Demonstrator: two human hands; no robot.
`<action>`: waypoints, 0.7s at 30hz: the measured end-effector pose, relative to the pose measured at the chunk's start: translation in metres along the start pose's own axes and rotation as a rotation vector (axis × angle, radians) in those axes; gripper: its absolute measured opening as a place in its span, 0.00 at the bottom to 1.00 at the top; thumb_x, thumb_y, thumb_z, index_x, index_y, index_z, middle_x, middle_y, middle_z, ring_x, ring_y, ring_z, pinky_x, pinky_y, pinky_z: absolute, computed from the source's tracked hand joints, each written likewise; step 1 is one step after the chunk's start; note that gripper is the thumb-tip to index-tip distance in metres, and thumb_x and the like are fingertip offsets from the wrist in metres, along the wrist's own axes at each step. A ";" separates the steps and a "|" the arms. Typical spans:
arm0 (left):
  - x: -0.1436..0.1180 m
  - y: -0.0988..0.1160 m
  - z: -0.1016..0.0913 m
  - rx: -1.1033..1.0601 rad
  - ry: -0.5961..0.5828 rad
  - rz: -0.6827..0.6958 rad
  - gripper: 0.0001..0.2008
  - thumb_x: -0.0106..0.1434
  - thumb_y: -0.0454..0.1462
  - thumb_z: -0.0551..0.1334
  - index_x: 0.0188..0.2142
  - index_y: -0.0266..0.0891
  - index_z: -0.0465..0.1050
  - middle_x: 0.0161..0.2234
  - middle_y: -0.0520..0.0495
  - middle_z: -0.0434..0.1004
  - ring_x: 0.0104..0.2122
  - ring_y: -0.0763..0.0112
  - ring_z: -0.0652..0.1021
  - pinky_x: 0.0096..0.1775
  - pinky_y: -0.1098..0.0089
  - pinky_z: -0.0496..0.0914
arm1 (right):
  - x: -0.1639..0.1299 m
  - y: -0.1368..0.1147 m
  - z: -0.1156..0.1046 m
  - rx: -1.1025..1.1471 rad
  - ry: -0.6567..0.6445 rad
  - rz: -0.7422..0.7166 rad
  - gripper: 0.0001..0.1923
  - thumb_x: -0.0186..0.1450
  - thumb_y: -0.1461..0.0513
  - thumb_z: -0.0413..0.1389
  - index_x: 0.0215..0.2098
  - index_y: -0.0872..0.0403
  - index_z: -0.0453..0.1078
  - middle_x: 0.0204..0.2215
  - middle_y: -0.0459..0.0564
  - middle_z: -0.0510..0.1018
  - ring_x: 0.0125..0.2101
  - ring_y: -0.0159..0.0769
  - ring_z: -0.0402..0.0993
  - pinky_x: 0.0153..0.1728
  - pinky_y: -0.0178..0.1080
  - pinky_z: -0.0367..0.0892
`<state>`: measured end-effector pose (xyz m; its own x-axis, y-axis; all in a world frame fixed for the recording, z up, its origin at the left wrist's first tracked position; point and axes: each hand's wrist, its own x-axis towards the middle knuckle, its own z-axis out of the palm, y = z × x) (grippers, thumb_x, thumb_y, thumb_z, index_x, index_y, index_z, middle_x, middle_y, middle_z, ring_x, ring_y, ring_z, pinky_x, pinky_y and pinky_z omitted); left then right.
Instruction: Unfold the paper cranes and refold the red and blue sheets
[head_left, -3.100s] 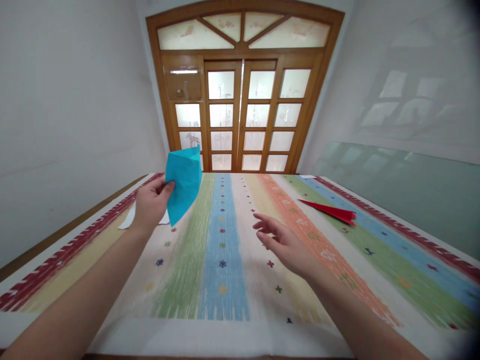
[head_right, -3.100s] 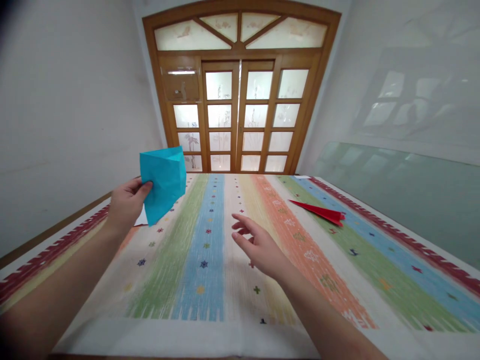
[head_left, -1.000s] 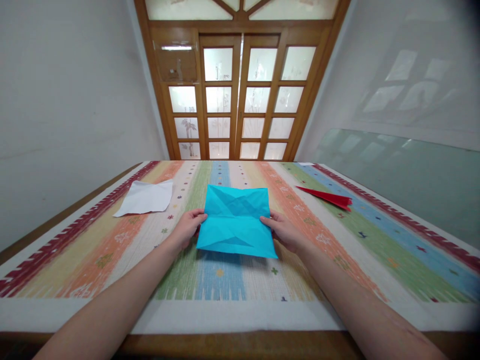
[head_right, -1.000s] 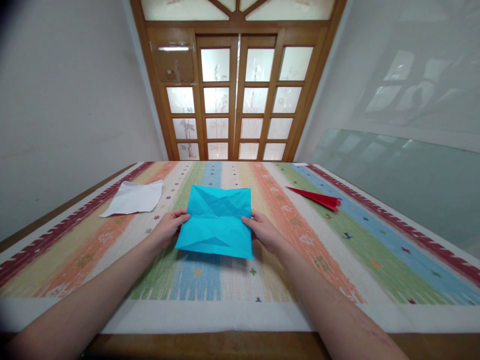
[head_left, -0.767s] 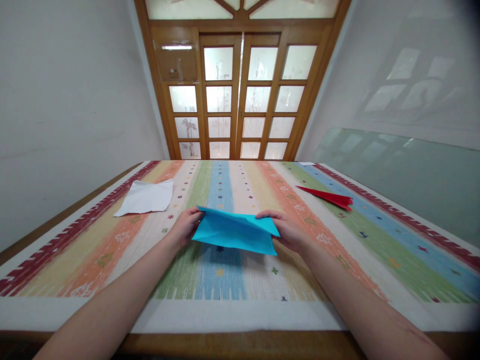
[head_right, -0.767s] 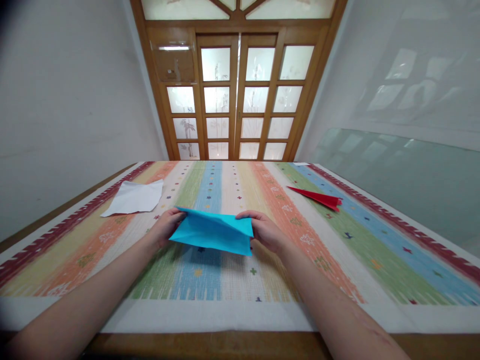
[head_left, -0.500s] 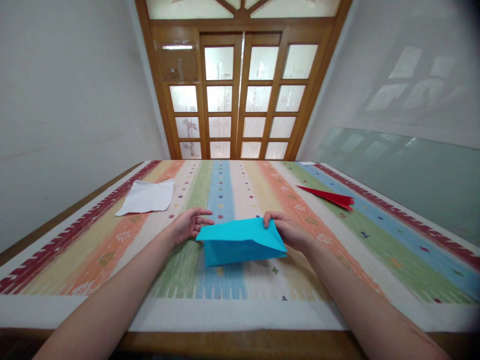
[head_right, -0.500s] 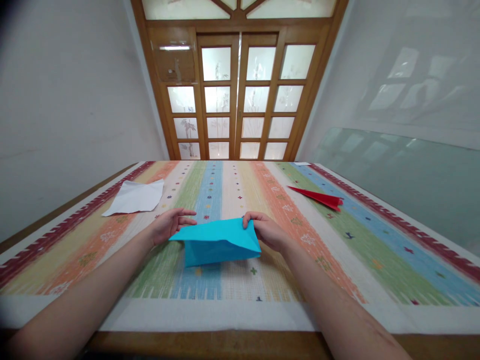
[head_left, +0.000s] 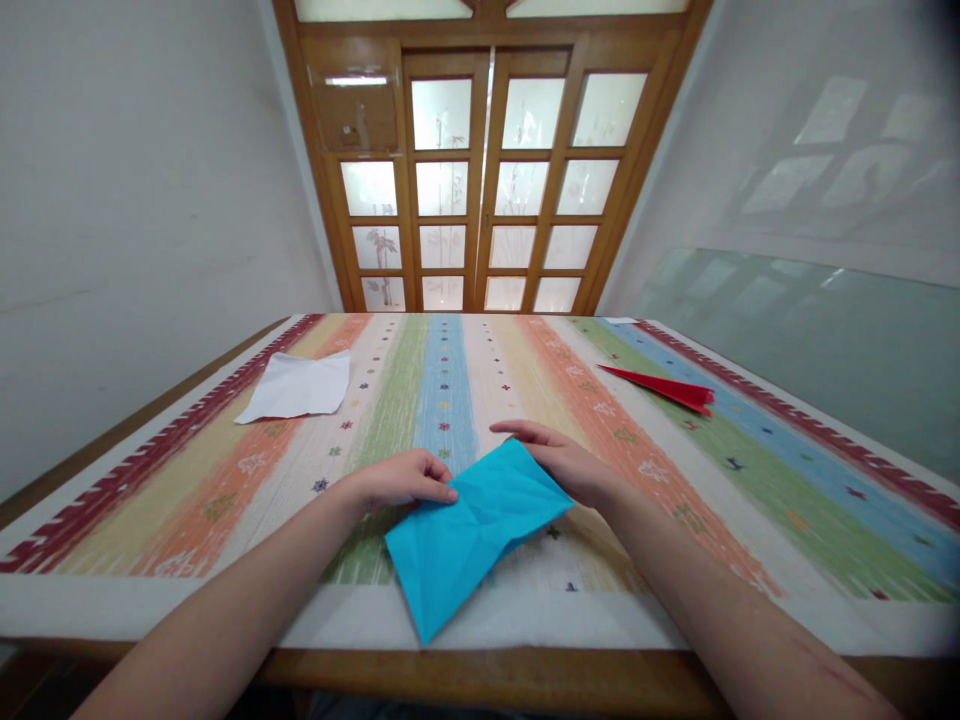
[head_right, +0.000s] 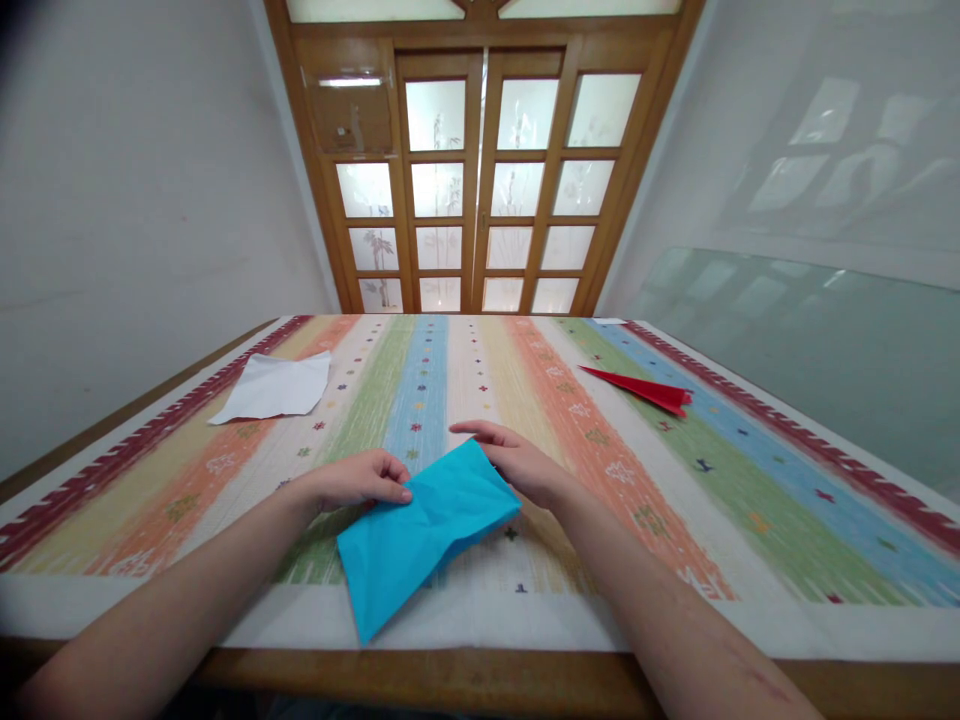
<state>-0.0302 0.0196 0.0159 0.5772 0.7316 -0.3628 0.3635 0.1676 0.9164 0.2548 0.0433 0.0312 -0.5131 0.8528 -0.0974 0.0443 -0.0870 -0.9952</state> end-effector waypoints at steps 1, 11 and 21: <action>0.001 -0.001 -0.001 -0.036 0.055 0.018 0.18 0.52 0.49 0.73 0.27 0.36 0.76 0.21 0.53 0.69 0.19 0.76 0.65 0.23 0.73 0.55 | 0.002 0.001 -0.001 0.073 0.067 0.009 0.21 0.64 0.57 0.60 0.56 0.46 0.73 0.36 0.46 0.79 0.29 0.33 0.72 0.28 0.34 0.65; 0.012 0.002 0.007 -0.425 0.591 0.200 0.20 0.48 0.48 0.76 0.32 0.35 0.77 0.26 0.47 0.77 0.23 0.72 0.73 0.27 0.72 0.64 | 0.001 0.001 0.018 0.443 0.082 -0.011 0.40 0.68 0.44 0.57 0.71 0.44 0.47 0.53 0.56 0.78 0.50 0.45 0.78 0.48 0.47 0.75; 0.014 0.004 0.031 -0.461 0.479 0.250 0.22 0.49 0.46 0.77 0.39 0.35 0.77 0.35 0.41 0.82 0.28 0.68 0.78 0.29 0.72 0.67 | -0.005 0.009 0.054 0.295 0.185 0.002 0.27 0.61 0.57 0.66 0.57 0.48 0.66 0.49 0.55 0.81 0.42 0.46 0.81 0.41 0.46 0.77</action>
<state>0.0021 0.0098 0.0093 0.1790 0.9771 -0.1149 -0.1456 0.1418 0.9791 0.2109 0.0106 0.0234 -0.3480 0.9290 -0.1261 -0.2185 -0.2112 -0.9527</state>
